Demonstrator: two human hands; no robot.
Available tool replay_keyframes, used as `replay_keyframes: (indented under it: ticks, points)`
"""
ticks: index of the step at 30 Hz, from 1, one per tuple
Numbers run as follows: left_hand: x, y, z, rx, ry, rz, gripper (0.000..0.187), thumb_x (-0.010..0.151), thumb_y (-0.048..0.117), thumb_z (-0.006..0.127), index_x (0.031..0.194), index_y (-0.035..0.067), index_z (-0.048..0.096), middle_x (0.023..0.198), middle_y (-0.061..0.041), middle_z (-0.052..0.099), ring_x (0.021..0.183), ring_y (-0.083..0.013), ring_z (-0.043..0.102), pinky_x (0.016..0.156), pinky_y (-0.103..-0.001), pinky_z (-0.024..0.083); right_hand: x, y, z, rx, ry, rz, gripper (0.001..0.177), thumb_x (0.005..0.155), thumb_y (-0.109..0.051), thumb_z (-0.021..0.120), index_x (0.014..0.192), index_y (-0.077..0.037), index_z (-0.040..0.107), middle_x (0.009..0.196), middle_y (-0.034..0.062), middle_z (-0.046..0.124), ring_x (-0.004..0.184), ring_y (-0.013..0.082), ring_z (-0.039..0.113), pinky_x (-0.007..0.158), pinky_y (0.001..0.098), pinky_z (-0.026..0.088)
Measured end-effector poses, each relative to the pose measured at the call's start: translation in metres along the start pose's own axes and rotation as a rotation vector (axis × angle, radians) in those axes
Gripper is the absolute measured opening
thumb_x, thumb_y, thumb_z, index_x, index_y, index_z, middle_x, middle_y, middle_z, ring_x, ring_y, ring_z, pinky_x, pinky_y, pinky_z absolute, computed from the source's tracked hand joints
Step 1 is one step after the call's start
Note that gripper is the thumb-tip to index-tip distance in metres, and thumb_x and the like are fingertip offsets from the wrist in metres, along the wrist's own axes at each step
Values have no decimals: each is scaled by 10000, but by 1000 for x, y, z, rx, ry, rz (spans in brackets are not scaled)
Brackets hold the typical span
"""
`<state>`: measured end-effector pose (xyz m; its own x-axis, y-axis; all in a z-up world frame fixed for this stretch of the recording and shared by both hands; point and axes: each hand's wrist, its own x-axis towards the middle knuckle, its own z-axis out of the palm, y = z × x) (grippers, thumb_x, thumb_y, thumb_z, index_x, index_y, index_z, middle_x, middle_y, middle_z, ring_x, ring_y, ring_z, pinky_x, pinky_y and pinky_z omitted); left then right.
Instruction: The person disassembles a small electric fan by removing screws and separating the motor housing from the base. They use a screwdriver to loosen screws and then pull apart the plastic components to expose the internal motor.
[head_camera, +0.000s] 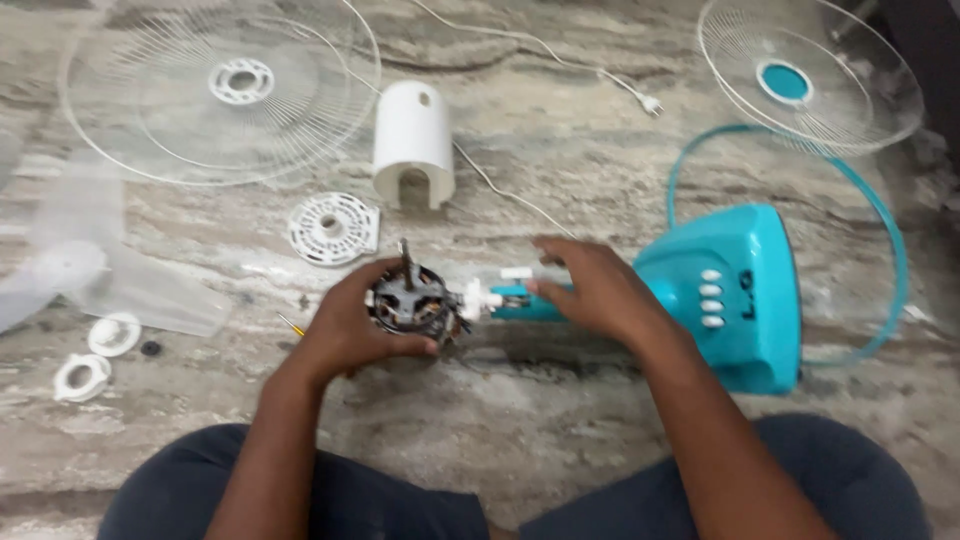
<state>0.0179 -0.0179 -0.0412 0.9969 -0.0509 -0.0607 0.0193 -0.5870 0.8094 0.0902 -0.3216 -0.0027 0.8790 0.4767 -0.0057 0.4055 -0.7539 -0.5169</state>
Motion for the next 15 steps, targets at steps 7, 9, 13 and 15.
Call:
replay_keyframes:
  ticks: [7, 9, 13, 15]
  points:
    - [1, 5, -3, -23, -29, -87, 1003, 490, 416, 984, 1373, 115, 616, 1335, -74, 685, 1206, -235, 672, 993, -395, 550, 18, 2, -28, 40, -91, 28, 378, 923, -279, 696, 1242, -76, 702, 1043, 140, 777, 899, 265, 765, 790, 400, 588]
    - [4, 9, -7, 14, -51, -99, 1014, 477, 413, 993, 1366, 110, 609, 1324, -74, 683, 1201, -235, 667, 986, -398, 551, 18, 13, -22, 46, -71, 25, 339, 925, -270, 697, 1203, -77, 722, 1027, 140, 776, 873, 262, 760, 771, 398, 588]
    - [9, 13, -12, 92, -80, -93, 1032, 440, 395, 1025, 1338, 96, 613, 1280, -90, 698, 1185, -241, 664, 998, -398, 529, 25, 32, 3, 47, -18, -23, 286, 934, -261, 706, 1134, -63, 752, 1021, 144, 767, 853, 272, 737, 755, 402, 573]
    - [8, 14, -14, 90, -84, -86, 1005, 426, 387, 1024, 1301, 86, 633, 1250, -93, 716, 1163, -236, 682, 996, -391, 537, 33, 34, 17, 64, -28, -35, 274, 943, -264, 702, 1123, -65, 761, 1009, 140, 768, 843, 274, 729, 749, 400, 563]
